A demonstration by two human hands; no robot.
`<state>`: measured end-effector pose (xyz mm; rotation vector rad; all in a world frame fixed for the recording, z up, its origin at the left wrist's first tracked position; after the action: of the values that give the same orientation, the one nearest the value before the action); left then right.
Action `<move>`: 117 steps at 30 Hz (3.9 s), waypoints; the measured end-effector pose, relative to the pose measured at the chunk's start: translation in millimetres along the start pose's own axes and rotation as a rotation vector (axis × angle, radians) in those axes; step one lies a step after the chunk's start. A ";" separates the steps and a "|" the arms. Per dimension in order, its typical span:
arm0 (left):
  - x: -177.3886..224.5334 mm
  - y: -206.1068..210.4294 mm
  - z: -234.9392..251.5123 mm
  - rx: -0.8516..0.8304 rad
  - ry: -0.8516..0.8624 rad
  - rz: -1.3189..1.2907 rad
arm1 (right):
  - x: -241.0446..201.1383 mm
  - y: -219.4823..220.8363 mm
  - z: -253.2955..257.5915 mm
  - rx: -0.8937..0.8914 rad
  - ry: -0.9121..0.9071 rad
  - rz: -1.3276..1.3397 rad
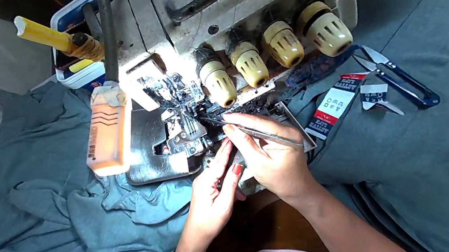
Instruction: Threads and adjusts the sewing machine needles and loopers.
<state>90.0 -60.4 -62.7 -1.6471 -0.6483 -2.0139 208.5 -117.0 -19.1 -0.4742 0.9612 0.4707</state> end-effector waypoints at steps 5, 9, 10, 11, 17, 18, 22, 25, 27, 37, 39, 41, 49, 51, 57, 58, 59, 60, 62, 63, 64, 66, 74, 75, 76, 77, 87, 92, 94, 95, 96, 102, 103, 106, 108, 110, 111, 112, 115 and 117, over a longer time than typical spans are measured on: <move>-0.2 0.1 -0.1 0.002 -0.001 0.006 | 0.8 3.9 1.5 -0.038 0.015 -0.018; 1.3 1.8 -1.4 -0.013 -0.005 0.000 | 0.8 2.9 0.2 -0.039 0.017 -0.015; 2.8 2.8 -2.2 -0.018 0.001 -0.001 | 0.7 1.9 0.1 -0.033 0.019 -0.008; 4.4 3.6 -3.5 -0.019 0.007 -0.001 | 0.9 0.9 0.1 -0.025 0.023 -0.002; 19.0 5.3 -18.7 -0.049 0.042 0.217 | 3.7 -1.3 -0.7 -0.008 0.084 0.034; 24.6 6.5 -22.2 -0.070 0.071 0.299 | 3.7 -1.2 -0.6 -0.005 0.086 0.036; 53.9 8.1 -37.7 -0.127 0.202 0.530 | 4.4 -0.1 2.2 -0.020 0.110 0.051; 77.0 -7.5 -42.6 -0.057 0.275 0.455 | 7.1 3.6 6.8 -0.060 0.155 0.045; 89.8 -23.9 -36.3 0.018 0.300 0.442 | 12.7 6.8 9.1 -0.081 0.239 0.071; 96.5 -91.8 29.0 0.219 0.139 0.936 | 40.1 32.2 -2.5 -0.114 0.771 0.393; 90.4 -91.5 41.7 0.152 0.076 0.903 | 45.1 35.4 -4.4 -0.104 0.825 0.432; 86.8 -87.9 50.1 0.076 0.049 0.906 | 48.8 36.3 -6.6 -0.081 0.874 0.447; 81.0 -75.0 70.3 -0.102 -0.083 0.942 | 53.3 38.8 -8.7 -0.085 0.928 0.460; 84.1 -69.6 72.6 -0.136 -0.047 0.977 | 53.3 38.5 -8.9 -0.082 0.931 0.445; 82.1 -66.5 78.7 -0.187 -0.151 1.026 | 53.7 39.2 -9.2 -0.075 0.947 0.458; 82.1 -65.6 79.1 -0.189 -0.164 1.032 | 53.5 39.6 -8.8 -0.086 0.943 0.460; 82.7 -64.6 79.2 -0.183 -0.174 1.032 | 53.6 39.9 -8.8 -0.092 0.941 0.464; 83.4 -63.5 79.1 -0.169 -0.183 1.030 | 53.8 39.8 -8.8 -0.089 0.941 0.467; 85.0 -59.3 78.5 -0.161 -0.183 1.065 | 54.2 39.2 -9.3 -0.073 0.947 0.463; 85.8 -56.7 78.2 -0.174 -0.162 1.093 | 54.0 39.4 -9.2 -0.077 0.946 0.464; 86.3 -54.8 78.0 -0.190 -0.144 1.106 | 53.4 39.3 -9.3 -0.075 0.947 0.464; 86.2 -52.3 77.9 -0.225 -0.133 1.128 | 52.4 38.9 -9.9 -0.070 0.962 0.468; 96.0 -72.6 68.7 -0.144 0.086 1.070 | 26.6 -0.1 -9.2 0.103 0.749 0.358; 101.8 -75.7 63.5 -0.136 0.173 1.079 | 17.3 -6.7 -8.5 0.108 0.641 0.344; 108.1 -79.8 57.2 -0.120 0.243 1.067 | 6.6 -11.2 -7.7 0.097 0.519 0.327; 114.9 -82.7 49.5 -0.101 0.313 1.047 | -5.5 -13.4 -7.0 0.081 0.385 0.312; 138.6 -52.4 1.2 -0.059 0.503 1.090 | -69.9 58.1 -7.8 -0.323 -0.152 -0.212; 136.7 -51.7 1.1 -0.062 0.554 1.083 | -66.0 60.8 -3.8 -0.290 -0.102 -0.298; 136.1 -55.1 2.9 -0.034 0.548 1.030 | -63.1 57.4 -3.3 -0.273 -0.074 -0.298; 135.0 -59.9 5.0 -0.009 0.511 0.982 | -62.5 55.0 -2.7 -0.261 -0.061 -0.291; 132.7 -66.6 8.0 0.023 0.451 0.920 | -62.1 52.6 -1.8 -0.247 -0.047 -0.268; 85.6 -93.3 3.7 0.208 0.042 0.014 | -62.9 45.9 -2.4 -0.202 -0.016 -0.135; 76.1 -85.6 1.9 0.203 -0.015 -0.127 | -63.8 45.7 -3.2 -0.195 -0.025 -0.128; 62.5 -62.9 1.3 0.225 -0.060 -0.405 | -68.3 46.2 -5.5 -0.186 -0.054 -0.144; 59.5 -58.6 2.9 0.290 -0.002 -0.528 | -70.4 46.9 -6.0 -0.177 -0.067 -0.158; 63.5 -60.9 4.4 0.323 0.106 -0.496 | -71.2 46.6 -5.5 -0.192 -0.066 -0.180; 69.1 -64.8 3.5 0.339 0.185 -0.417 | -71.9 45.2 -5.4 -0.204 -0.067 -0.196; 77.7 -69.1 1.3 0.350 0.278 -0.292 | -73.3 42.6 -5.5 -0.212 -0.071 -0.214; 103.2 -67.7 -2.9 0.274 0.477 0.192 | -76.6 26.5 -5.4 -0.172 -0.108 -0.223; 110.4 -58.5 -2.5 0.208 0.543 0.427 | -74.2 17.2 -5.4 -0.133 -0.083 -0.244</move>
<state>32.1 -21.8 41.1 -0.9502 -0.2649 -1.8742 158.7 -118.8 38.8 -0.6782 0.7830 0.3320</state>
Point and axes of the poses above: each hand's wrist, its own z-axis towards the middle knuckle, its own y-axis out of the palm, x = y × z, the point moved 10 cm from there along z, towards the middle knuckle, and after that the axes turned 14 degrees about -z, right-handed, at the moved point
